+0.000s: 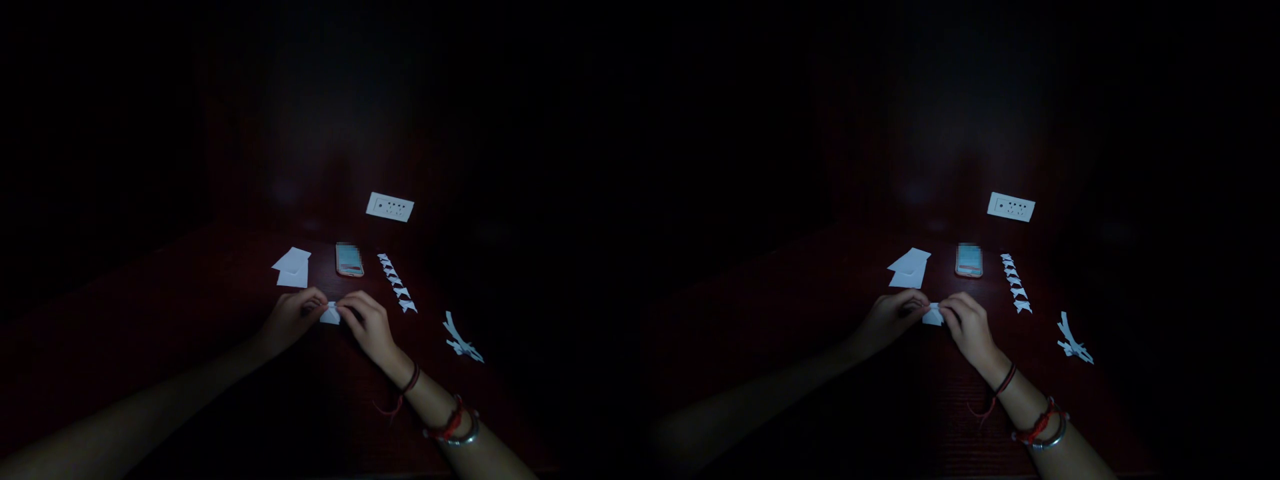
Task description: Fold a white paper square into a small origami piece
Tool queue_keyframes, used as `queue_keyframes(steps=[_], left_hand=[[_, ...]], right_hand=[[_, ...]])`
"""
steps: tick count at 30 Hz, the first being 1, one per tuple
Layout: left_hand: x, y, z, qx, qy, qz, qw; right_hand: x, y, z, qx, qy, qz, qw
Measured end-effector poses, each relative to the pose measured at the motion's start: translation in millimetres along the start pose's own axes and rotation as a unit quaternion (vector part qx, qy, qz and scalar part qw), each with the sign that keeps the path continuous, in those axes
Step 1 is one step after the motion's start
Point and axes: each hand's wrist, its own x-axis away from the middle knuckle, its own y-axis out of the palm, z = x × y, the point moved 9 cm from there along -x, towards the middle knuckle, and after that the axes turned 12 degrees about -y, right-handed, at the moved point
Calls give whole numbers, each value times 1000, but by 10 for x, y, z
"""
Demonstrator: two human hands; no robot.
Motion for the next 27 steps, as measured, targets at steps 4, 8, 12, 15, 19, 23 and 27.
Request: queue_keyframes(steps=[4, 8, 12, 15, 19, 23, 27], left_hand=[[-7, 1, -12, 24, -18, -6, 1000], [-24, 9, -47, 83, -39, -10, 996], [-13, 21, -17, 102, -45, -19, 994], [11, 15, 38, 67, -23, -16, 997], [32, 22, 62, -1, -5, -9, 1000], [41, 58, 91, -22, 7, -18, 1000], [46, 99, 146, -46, 22, -25, 998]], right_hand=[[17, 0, 66, -15, 34, 13, 999], [46, 14, 197, -89, 96, 59, 990], [51, 56, 262, -172, 119, 83, 974], [40, 68, 246, -156, 108, 60, 980], [16, 97, 172, -117, 76, 6, 990], [-1, 78, 118, -88, 65, -3, 994], [7, 49, 94, -49, 68, -1, 996]])
